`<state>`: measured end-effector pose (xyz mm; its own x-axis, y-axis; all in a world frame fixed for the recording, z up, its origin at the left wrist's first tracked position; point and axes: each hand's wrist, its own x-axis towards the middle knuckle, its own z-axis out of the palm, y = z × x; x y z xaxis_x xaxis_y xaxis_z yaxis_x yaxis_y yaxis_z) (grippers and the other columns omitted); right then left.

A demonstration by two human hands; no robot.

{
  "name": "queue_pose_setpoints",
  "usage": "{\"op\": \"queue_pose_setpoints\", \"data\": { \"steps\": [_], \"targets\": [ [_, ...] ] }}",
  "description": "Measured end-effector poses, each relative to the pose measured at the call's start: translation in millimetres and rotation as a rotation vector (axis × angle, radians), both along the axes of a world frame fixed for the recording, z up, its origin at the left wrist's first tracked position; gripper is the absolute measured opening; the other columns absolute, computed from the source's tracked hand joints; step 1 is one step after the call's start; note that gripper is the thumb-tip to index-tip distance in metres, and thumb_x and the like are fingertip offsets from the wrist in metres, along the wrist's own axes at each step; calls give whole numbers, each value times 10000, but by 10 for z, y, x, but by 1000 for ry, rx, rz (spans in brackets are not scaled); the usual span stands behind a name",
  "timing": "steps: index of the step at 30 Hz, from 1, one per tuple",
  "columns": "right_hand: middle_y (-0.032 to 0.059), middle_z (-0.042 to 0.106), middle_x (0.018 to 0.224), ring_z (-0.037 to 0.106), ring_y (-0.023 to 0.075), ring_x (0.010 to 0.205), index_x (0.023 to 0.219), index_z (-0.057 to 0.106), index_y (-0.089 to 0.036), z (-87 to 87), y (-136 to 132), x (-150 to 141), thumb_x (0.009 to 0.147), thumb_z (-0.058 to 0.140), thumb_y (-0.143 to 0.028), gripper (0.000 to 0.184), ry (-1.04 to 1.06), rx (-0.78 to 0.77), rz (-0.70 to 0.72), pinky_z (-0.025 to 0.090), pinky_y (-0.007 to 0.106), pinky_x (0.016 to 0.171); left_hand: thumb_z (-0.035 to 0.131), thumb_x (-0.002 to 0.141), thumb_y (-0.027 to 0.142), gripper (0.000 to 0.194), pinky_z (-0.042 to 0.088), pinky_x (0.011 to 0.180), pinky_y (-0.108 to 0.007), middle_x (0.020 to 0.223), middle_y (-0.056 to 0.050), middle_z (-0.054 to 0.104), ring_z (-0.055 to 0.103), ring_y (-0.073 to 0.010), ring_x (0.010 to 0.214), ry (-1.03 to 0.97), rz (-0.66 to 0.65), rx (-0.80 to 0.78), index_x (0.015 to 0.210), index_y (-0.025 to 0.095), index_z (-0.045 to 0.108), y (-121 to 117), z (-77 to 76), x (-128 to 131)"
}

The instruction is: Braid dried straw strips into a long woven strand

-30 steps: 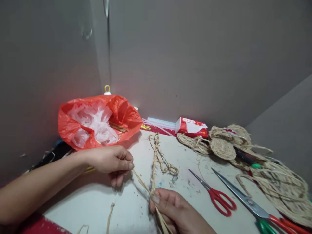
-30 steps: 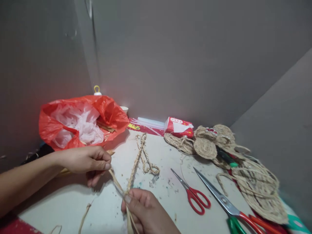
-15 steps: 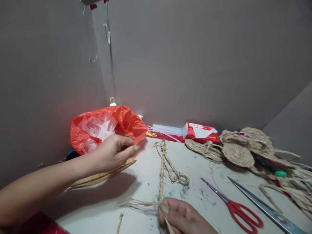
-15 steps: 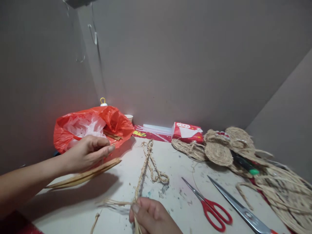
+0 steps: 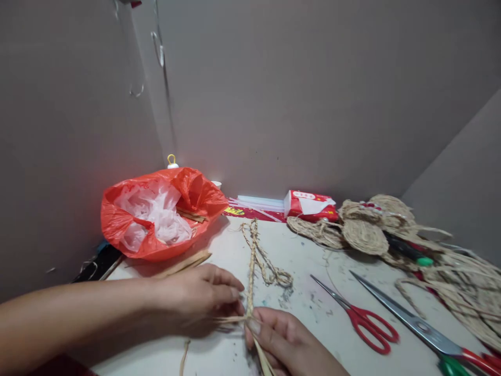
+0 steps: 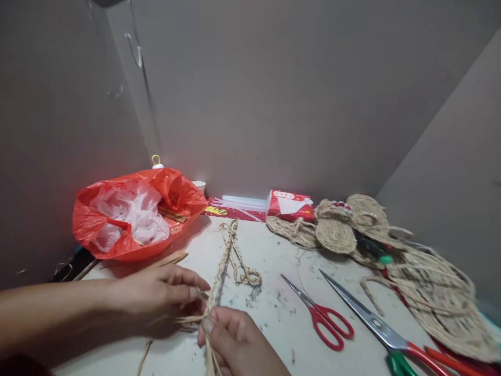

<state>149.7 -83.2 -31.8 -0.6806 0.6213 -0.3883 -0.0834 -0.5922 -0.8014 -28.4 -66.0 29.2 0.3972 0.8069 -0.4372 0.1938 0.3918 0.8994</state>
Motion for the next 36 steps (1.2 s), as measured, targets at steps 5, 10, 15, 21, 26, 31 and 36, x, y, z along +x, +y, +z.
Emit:
{"op": "queue_pose_setpoints", "data": {
  "steps": [5, 10, 15, 21, 26, 31, 36],
  "targets": [
    [-78, 388, 492, 224, 47, 414, 667, 493, -170, 90, -8, 30, 713, 639, -567, 426, 8, 90, -29, 155, 202, 427, 434, 777, 354, 284, 147, 341, -213, 406, 56, 390, 214, -56, 308, -121, -62, -142, 585, 159, 513, -99, -301, 242],
    [-66, 376, 526, 256, 72, 463, 707, 531, -161, 177, 46, 131, 785, 575, -520, 369, -209, 225, 86, 183, 213, 448, 391, 794, 303, 328, 145, 380, -226, 408, 53, 333, 222, -58, 370, -52, -89, 50, 499, 166, 431, -80, -419, 192],
    [-50, 381, 595, 288, 89, 527, 704, 536, -159, 277, 99, 178, 840, 514, -411, 287, -370, 374, 164, 239, 211, 494, 427, 787, 291, 282, 152, 371, -217, 414, 60, 344, 229, -54, 363, -86, -169, 33, 545, 154, 478, -41, -427, 161],
    [-11, 506, 683, 421, 122, 660, 745, 570, -158, 258, 96, 212, 862, 452, -277, 205, -479, 502, 209, 333, 218, 605, 565, 792, 455, 316, 148, 309, -204, 360, 96, 323, 190, -56, 298, -230, -224, -193, 673, 166, 518, -53, -406, 115],
    [7, 557, 679, 473, 137, 646, 685, 543, -181, 220, 85, 236, 867, 414, -233, 229, -571, 750, 265, 350, 237, 613, 599, 765, 489, 359, 140, 332, -197, 387, 89, 341, 216, -45, 329, -144, -213, -131, 669, 150, 532, -65, -420, 145],
    [17, 540, 611, 440, 139, 566, 658, 516, -192, 250, 92, 292, 888, 397, -333, 295, -743, 936, 290, 302, 260, 555, 585, 777, 380, 313, 155, 387, -192, 456, 82, 348, 237, -36, 408, -16, -173, 16, 601, 149, 468, -101, -434, 187],
    [-18, 410, 534, 343, 114, 512, 616, 521, -181, 216, 51, 243, 860, 426, -407, 346, -676, 642, 200, 252, 243, 487, 524, 795, 332, 272, 171, 401, -193, 467, 77, 357, 252, -45, 426, 17, -130, 58, 598, 156, 461, -166, -474, 221]
  ]
}}
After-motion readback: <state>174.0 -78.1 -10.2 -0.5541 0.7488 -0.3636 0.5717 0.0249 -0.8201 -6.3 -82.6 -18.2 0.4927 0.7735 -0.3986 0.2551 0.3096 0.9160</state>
